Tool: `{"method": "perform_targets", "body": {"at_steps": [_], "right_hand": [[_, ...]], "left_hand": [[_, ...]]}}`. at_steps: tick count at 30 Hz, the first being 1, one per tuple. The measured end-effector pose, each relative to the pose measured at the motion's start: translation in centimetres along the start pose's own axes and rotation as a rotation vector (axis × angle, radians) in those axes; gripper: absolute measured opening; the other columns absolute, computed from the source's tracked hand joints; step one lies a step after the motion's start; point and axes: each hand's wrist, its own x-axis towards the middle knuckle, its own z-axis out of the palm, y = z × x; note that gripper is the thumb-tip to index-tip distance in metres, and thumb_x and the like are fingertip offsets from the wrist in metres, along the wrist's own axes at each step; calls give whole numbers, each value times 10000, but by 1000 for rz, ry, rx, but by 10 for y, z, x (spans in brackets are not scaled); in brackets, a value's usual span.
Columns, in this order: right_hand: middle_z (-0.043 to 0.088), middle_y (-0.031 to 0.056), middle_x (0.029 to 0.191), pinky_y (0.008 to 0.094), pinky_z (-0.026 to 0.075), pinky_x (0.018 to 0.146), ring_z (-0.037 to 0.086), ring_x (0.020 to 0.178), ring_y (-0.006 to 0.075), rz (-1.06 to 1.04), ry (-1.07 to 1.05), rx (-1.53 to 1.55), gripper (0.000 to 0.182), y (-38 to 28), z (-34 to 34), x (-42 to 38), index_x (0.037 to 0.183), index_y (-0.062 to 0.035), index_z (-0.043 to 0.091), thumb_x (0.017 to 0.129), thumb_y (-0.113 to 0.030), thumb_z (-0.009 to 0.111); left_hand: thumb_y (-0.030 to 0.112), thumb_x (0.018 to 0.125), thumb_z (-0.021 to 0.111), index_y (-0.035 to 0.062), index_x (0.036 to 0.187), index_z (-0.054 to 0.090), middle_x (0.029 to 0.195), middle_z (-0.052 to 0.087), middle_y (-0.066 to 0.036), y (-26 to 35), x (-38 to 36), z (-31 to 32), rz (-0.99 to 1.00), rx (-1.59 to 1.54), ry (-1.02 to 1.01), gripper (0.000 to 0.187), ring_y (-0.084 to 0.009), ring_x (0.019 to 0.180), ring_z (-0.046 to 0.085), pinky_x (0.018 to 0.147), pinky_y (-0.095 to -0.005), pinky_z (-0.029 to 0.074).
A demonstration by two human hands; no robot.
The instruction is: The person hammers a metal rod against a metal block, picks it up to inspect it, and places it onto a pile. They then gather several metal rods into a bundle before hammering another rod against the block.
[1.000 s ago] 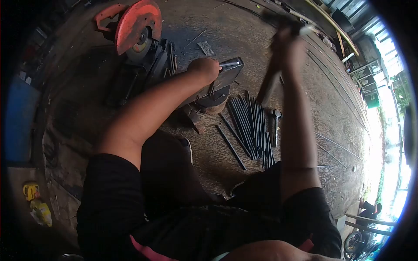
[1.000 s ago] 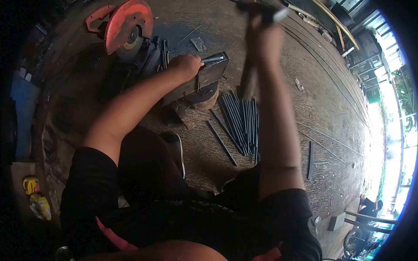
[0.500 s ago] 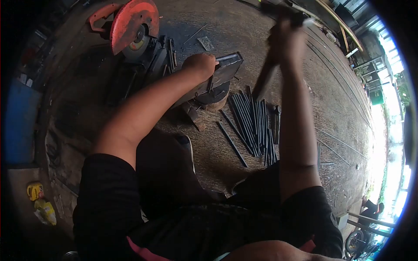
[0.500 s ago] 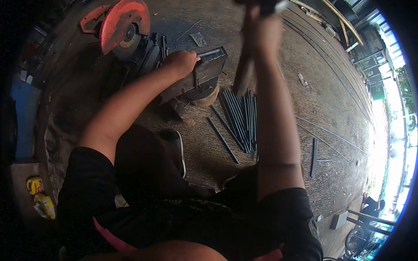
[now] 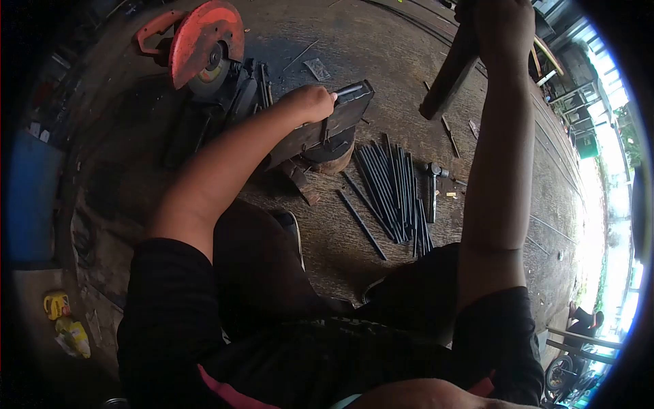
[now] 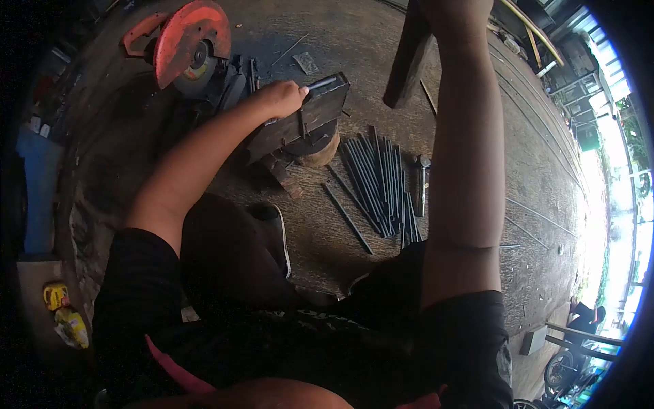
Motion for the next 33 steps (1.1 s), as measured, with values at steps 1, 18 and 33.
{"method": "perform_targets", "body": {"at_steps": [1, 18, 33], "right_hand": [[413, -26, 534, 287, 321, 370, 398, 402, 114, 575, -2, 577, 280, -35, -8, -2, 782, -105, 497, 945, -333, 518], [616, 125, 647, 360, 498, 550, 637, 602, 230, 607, -116, 314, 484, 17, 27, -52, 846, 13, 619, 920, -456, 520], [637, 65, 652, 327, 490, 532, 639, 592, 174, 497, -281, 130, 433, 50, 9, -26, 861, -32, 648, 943, -432, 504]], "left_hand": [[374, 989, 367, -52, 908, 667, 922, 641, -293, 4, -1, -2, -24, 1, -7, 527, -433, 917, 627, 832, -490, 476], [420, 997, 317, -72, 1095, 619, 1147, 576, -325, 9, -3, -20, 10, -8, -125, 585, -442, 1102, 563, 950, -467, 429], [326, 1004, 361, 16, 996, 555, 962, 629, -237, -21, 3, 1, 186, 13, 74, 366, -422, 922, 605, 792, -503, 462]]}}
